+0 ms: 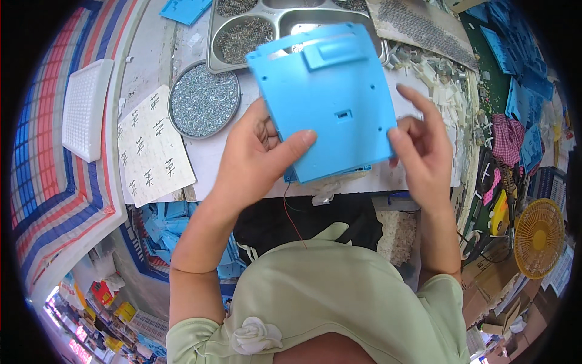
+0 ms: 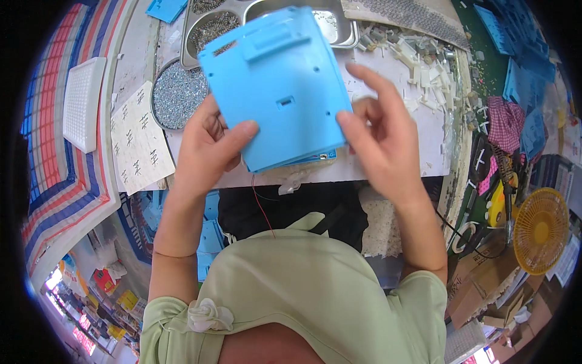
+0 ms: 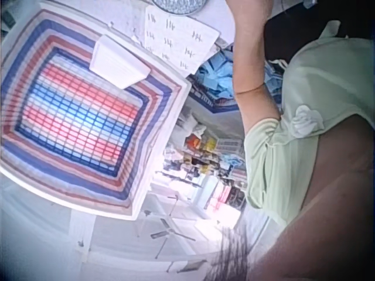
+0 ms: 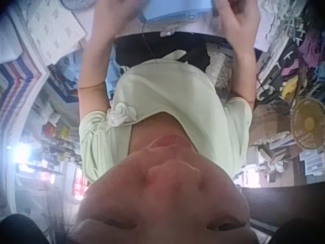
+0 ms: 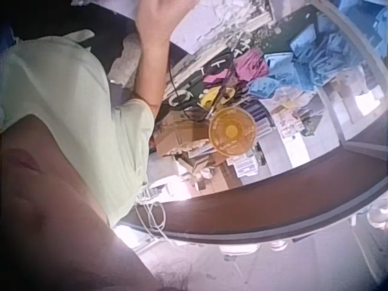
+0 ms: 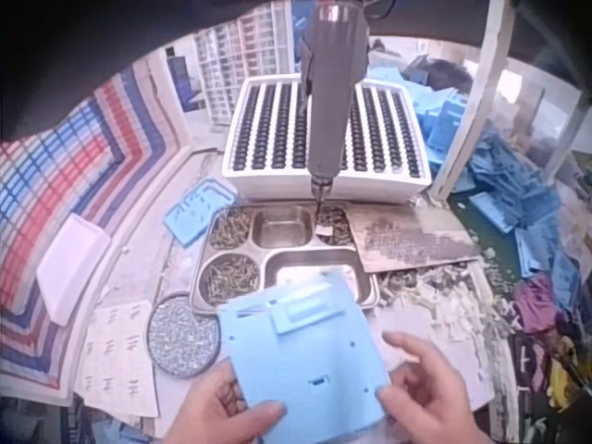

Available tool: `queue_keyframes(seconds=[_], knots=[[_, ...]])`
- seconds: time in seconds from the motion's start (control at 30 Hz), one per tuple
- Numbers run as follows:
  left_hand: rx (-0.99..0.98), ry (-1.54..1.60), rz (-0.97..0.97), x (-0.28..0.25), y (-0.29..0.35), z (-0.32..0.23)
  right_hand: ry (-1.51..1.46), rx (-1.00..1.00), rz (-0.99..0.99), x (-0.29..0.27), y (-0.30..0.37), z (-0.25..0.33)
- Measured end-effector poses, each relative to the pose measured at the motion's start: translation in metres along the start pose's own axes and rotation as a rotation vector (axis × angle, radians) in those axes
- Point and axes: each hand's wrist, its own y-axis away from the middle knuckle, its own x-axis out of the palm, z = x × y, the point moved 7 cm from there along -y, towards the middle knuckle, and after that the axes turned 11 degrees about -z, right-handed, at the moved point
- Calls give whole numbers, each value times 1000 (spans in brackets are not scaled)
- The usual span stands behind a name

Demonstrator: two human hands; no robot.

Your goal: Assemble electronic components onto a blue plastic housing using a soldering iron and an electric screwdriver.

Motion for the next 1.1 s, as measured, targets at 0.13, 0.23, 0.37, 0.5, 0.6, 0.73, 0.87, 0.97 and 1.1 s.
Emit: queue_keyframes(seconds=[0.13,0.23,0.37,0.5,0.6,0.73,0.87,0.97,1.1], knots=[[376,-380,-218,5,10,1,354,-116,-39,-4,24,-23],[483,-621,-202,10,12,1,487,-154,-16,-2,29,-36],[427,-603,-210,4,10,5,503,-249,56,7,14,-37],[405,-560,-230,-4,10,9,518,-319,139,16,7,-35],[394,-617,-223,-6,11,10,500,-242,177,17,5,-36],[300,-587,-256,-11,16,19,513,-360,195,21,6,-28],[268,-569,-237,-11,23,32,781,-396,299,25,10,-19],[285,-629,-222,-9,26,32,1021,-427,384,29,4,-6],[219,-512,-91,-15,27,31,963,-478,486,30,-8,1]])
